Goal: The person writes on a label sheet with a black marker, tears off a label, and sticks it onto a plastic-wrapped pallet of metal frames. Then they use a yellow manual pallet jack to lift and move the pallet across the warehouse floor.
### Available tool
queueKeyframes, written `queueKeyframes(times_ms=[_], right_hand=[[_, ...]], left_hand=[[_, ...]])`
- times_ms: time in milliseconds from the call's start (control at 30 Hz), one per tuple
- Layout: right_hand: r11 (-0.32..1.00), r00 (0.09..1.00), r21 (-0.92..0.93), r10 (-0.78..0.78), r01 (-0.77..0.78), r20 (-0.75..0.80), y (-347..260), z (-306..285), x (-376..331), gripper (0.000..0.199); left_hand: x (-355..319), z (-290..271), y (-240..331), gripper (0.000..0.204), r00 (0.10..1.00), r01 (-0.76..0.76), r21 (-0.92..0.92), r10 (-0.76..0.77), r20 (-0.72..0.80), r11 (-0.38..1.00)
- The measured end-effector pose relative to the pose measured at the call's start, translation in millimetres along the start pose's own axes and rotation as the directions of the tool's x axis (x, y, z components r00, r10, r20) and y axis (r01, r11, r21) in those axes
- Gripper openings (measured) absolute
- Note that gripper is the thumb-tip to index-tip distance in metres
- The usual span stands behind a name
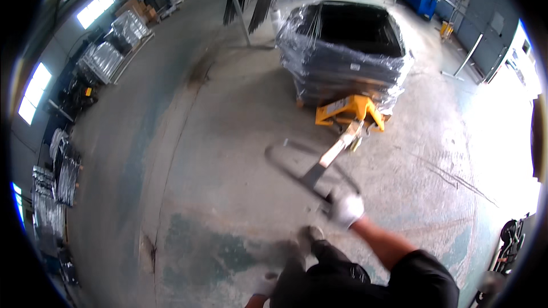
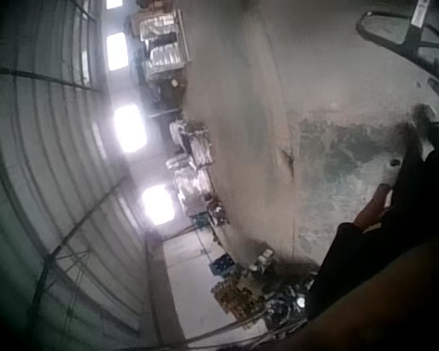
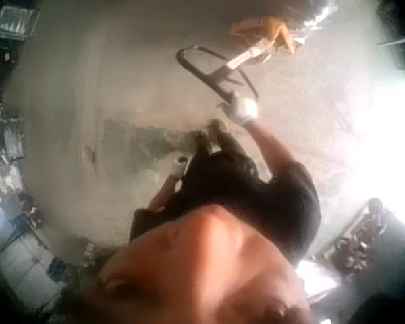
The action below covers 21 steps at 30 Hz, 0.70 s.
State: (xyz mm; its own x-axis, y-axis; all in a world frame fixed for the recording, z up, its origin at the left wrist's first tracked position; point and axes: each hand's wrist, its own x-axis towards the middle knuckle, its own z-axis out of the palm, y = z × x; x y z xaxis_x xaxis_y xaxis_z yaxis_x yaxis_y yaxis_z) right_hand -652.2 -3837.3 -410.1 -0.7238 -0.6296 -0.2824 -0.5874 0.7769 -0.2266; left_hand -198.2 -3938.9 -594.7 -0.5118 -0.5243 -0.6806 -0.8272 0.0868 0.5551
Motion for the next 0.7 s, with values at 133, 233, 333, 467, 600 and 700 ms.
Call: queueKeyframes(times_ms=[133,233,333,467,600,700], right_hand=[[0.994,0.929,0.084,-0.099,0.074,0.357,-21.7,199.5,-39.9,0.066],[0.99,0.854,0.092,-0.137,0.105,0.502,-28.7,261.5,-24.3,0.078],[0.991,0.726,0.124,-0.122,0.05,0.677,-37.5,190.5,-1.0,0.073],[0.976,0.903,0.076,-0.218,0.205,0.371,33.0,74.3,61.6,0.062],[0.972,0.995,0.218,0.097,-0.092,-0.012,67.2,-185.6,92.0,0.049],[0.919,0.988,0.394,0.072,-0.012,-0.137,113.0,-210.9,119.5,0.033]], left_hand=[[13.7,-46.8,2.2,0.026,0.998,0.011,-0.047,-0.014,-0.061,0.999],[9.4,-71.0,-15.5,0.024,0.982,0.036,-0.151,-0.063,-0.179,0.988],[8.7,-90.0,-24.1,0.023,0.963,0.049,-0.213,-0.103,-0.249,0.976],[9.6,-89.1,-15.5,0.021,0.929,0.043,-0.106,-0.079,-0.361,0.993],[6.2,-66.2,-34.0,0.021,0.966,-0.038,-0.1,0.011,-0.258,0.994],[-1.0,-48.5,-8.0,0.023,0.997,-0.022,-0.208,0.005,-0.079,0.978]])
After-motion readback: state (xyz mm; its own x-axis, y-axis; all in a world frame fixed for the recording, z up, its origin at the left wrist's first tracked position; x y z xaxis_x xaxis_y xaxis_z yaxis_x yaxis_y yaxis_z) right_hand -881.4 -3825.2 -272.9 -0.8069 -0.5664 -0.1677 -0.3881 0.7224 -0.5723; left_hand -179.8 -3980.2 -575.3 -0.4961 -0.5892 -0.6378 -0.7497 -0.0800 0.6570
